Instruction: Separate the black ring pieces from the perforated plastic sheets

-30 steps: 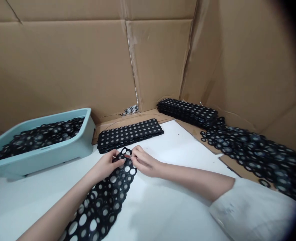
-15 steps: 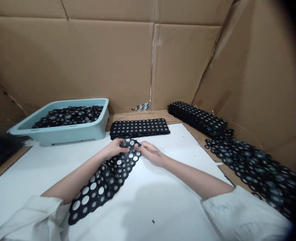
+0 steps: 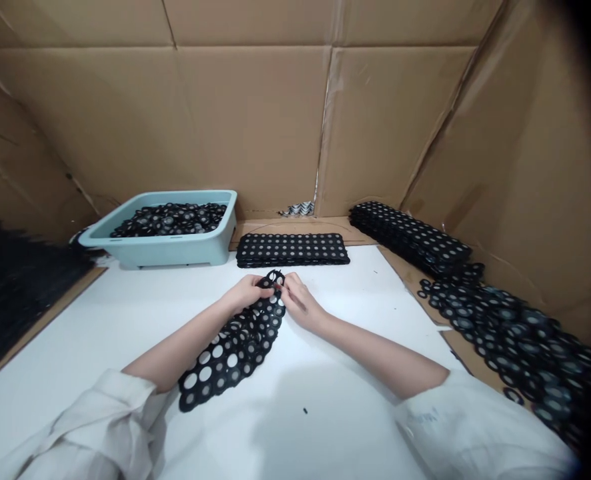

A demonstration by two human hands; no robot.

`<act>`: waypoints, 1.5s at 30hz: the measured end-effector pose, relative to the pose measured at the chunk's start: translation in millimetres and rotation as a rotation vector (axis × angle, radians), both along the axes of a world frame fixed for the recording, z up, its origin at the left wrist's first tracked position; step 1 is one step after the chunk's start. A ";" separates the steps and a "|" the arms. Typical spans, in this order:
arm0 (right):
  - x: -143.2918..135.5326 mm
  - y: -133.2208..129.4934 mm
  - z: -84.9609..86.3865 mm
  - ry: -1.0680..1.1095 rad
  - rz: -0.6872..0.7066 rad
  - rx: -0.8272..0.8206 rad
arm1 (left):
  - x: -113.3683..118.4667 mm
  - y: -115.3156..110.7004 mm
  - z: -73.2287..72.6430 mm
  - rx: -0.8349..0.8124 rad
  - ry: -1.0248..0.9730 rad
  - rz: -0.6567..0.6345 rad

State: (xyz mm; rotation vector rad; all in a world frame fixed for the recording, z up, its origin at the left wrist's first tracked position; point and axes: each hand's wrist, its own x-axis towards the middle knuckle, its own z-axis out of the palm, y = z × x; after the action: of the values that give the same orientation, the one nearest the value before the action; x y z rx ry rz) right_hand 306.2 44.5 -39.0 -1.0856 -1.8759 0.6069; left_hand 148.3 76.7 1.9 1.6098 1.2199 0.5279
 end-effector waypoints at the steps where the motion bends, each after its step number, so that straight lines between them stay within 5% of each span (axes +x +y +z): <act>1: 1.4 0.1 1.5 0.026 0.026 -0.025 | -2.0 -3.1 1.8 0.010 0.003 0.002; 8: 8.6 -5.0 14.8 0.498 0.354 -0.545 | -28.7 -10.2 4.7 0.073 0.054 -0.003; 16: 6.1 -2.3 2.2 0.786 0.464 -0.743 | -35.2 -9.0 0.1 0.019 0.107 0.034; 24: 6.8 -6.3 7.1 0.667 0.437 -0.646 | -34.4 -6.7 -5.0 -0.031 0.056 0.093; 33: 0.9 -13.6 4.4 0.046 0.249 -0.111 | -22.7 -25.4 -1.6 -0.030 0.007 0.145; 38: -6.9 -14.9 7.3 0.048 0.214 -0.041 | -15.7 -39.5 9.2 -0.040 -0.053 0.074; 42: 1.5 -10.7 9.2 0.166 0.194 -0.148 | -24.9 -31.6 18.7 0.056 0.022 0.016; 45: 15.1 -4.3 10.7 0.314 0.056 -0.190 | -39.2 -21.1 26.9 0.098 0.068 0.036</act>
State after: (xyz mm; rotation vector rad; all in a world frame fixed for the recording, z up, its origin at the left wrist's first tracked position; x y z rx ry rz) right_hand 321.2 40.2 -28.2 -0.9934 -1.6042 0.9465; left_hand 109.1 55.6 28.9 1.7033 1.2932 0.5672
